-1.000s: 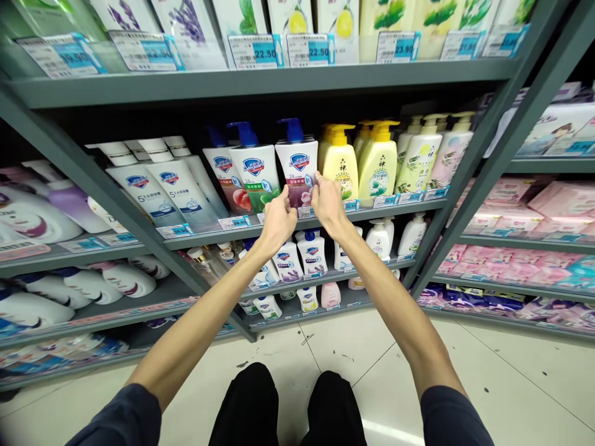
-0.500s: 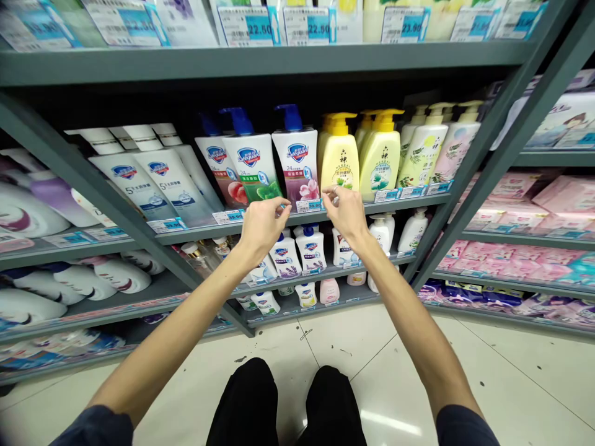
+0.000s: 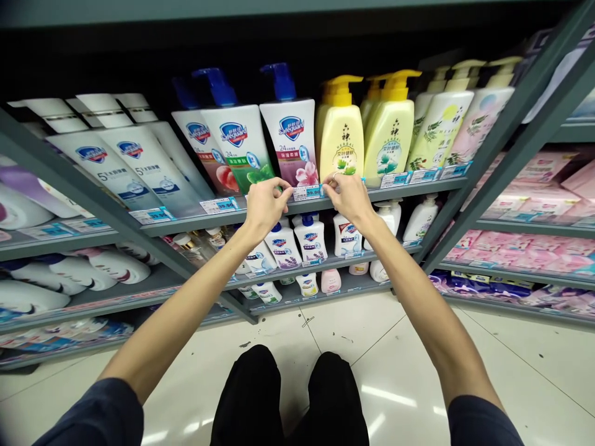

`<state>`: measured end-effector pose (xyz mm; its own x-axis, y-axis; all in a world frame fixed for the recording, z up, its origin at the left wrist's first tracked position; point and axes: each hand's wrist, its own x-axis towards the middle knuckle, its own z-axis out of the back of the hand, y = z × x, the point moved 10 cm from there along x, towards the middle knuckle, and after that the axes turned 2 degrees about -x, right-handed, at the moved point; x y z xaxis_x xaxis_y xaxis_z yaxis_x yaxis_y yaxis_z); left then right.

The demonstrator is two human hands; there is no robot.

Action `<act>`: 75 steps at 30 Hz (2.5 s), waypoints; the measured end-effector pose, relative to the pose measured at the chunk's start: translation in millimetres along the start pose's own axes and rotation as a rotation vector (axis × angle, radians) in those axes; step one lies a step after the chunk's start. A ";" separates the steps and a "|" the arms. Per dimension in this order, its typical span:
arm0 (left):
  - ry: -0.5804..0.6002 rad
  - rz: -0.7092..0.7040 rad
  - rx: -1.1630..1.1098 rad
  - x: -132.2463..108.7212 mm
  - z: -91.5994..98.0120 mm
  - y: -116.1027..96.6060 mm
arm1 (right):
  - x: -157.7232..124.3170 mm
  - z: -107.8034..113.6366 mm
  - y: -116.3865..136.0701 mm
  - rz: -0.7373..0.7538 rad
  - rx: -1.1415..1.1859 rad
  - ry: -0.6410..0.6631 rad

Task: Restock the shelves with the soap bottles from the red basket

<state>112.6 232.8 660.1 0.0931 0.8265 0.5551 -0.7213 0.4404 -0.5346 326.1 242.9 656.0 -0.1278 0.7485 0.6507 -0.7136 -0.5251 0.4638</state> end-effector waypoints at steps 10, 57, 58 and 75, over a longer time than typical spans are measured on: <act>0.020 -0.020 -0.126 1.4 -8.9 -1.1 | 2.3 -4.9 -4.1 -0.025 0.071 0.008; 0.102 0.475 -0.303 -281.1 22.1 94.0 | -189.2 -19.8 -6.5 -0.382 0.501 -0.099; 0.058 0.628 -0.288 -340.6 37.2 125.2 | -248.0 -49.3 -16.6 -0.519 0.524 -0.021; -0.237 1.550 0.454 -896.4 387.4 281.1 | -645.3 -179.3 12.4 -0.991 0.310 0.567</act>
<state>-439.5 -520.1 259.0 -0.9426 0.2662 -0.2016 -0.1539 -0.8821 -0.4453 276.2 -174.0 134.1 0.0443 0.9161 -0.3986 -0.4857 0.3684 0.7927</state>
